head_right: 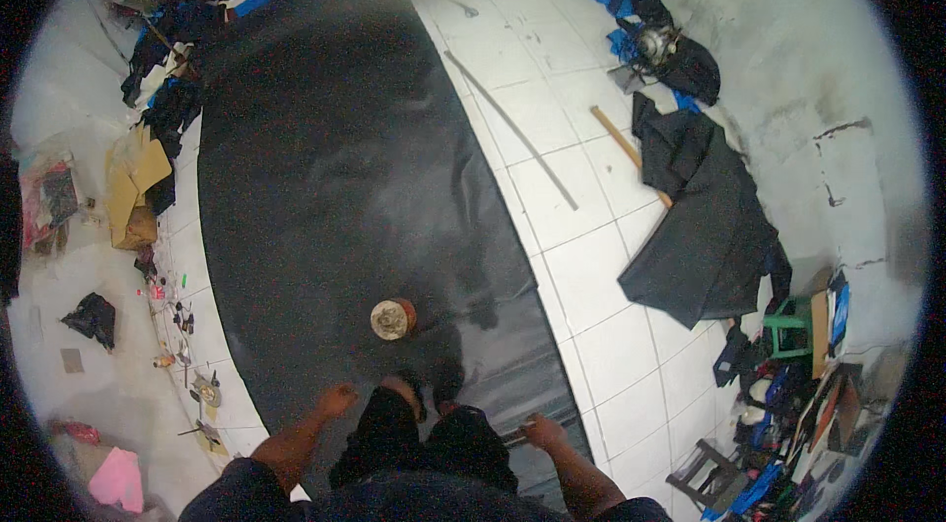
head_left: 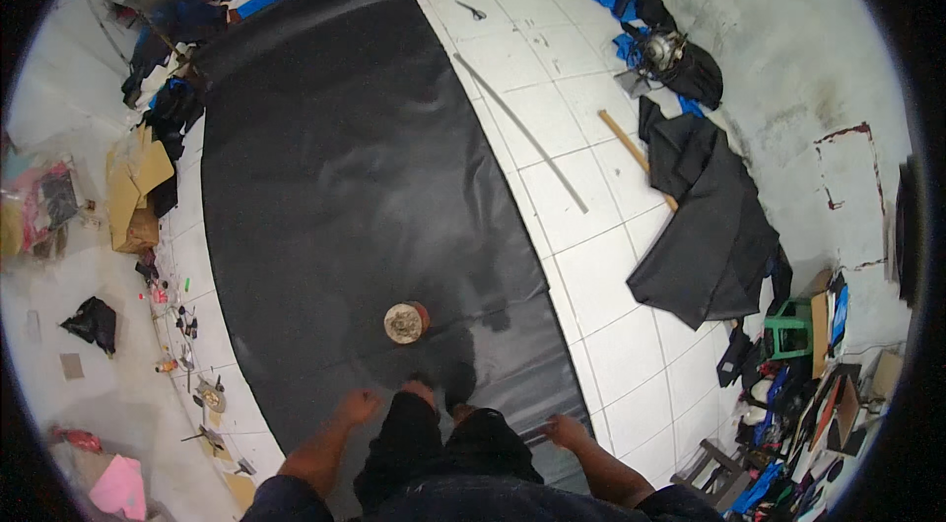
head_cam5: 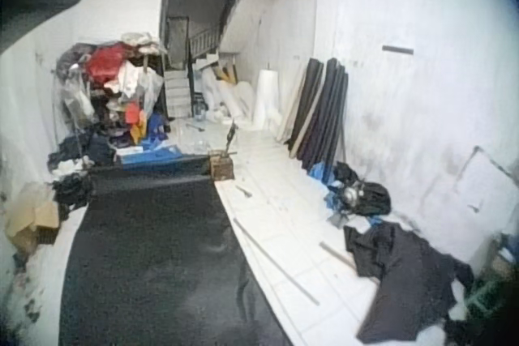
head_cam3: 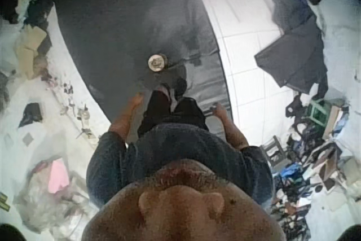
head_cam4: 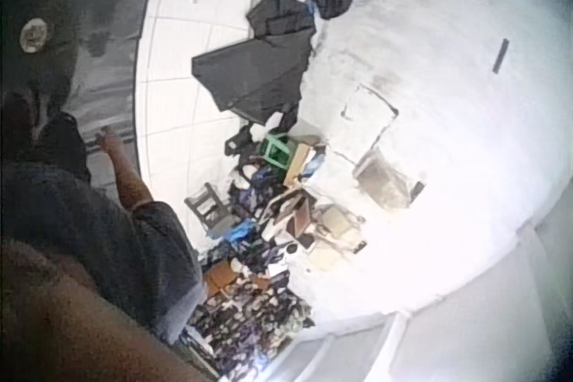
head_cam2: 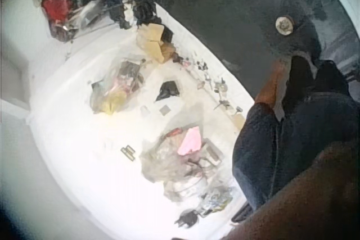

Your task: The person aligns and smooths a sheet of material on the floor using a weight and by hand, cuts across it with scissors, and then repositions, smooths, and cuts the fabric again.

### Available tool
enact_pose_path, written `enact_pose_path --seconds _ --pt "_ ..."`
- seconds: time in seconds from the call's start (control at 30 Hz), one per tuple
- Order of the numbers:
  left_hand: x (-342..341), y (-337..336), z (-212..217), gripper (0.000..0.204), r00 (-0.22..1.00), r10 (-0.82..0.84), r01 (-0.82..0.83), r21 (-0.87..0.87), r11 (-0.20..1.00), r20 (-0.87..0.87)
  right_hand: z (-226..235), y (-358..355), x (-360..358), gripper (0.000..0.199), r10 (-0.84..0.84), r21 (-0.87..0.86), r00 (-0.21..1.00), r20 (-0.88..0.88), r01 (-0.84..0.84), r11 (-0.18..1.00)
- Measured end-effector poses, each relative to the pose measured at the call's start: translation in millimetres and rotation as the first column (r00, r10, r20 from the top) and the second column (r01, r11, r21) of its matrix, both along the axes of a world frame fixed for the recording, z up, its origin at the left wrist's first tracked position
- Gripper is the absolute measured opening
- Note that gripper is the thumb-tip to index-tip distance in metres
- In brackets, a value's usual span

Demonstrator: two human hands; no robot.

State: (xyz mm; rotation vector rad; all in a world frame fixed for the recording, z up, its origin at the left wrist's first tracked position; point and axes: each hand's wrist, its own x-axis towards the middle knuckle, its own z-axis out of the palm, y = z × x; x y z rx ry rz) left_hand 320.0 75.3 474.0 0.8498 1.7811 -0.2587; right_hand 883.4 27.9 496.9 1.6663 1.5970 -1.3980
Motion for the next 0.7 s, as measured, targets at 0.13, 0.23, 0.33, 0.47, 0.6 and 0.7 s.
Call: enact_pose_path --seconds 0.13,0.23,0.33,0.47,0.6,0.7 --pt "42 77 58 0.064 0.967 -0.229 0.229 -0.017 0.973 -0.111 47 20 90 0.051 -0.278 0.034 0.931 0.235 0.278 0.960" --pt "75 120 61 0.062 0.939 -0.308 0.307 -0.029 0.951 -0.153 63 46 121 0.054 -0.357 0.115 0.906 0.227 0.339 0.934" --pt "123 181 54 0.060 0.966 -0.258 0.256 -0.138 0.957 0.001 80 99 133 0.048 -0.433 0.271 0.897 0.092 0.396 0.877" --pt "135 253 17 0.059 0.940 -0.329 0.340 0.200 0.919 -0.088 95 164 124 0.047 -0.654 0.201 0.756 -0.014 0.643 0.739" --pt "218 389 62 0.062 0.965 -0.251 0.238 0.145 0.960 0.077 140 223 143 0.049 -0.720 0.067 0.694 -0.013 0.719 0.692" --pt "309 523 115 0.061 0.966 -0.233 0.214 0.159 0.964 0.116 119 232 206 0.047 -0.643 0.141 0.747 0.169 0.627 0.766"
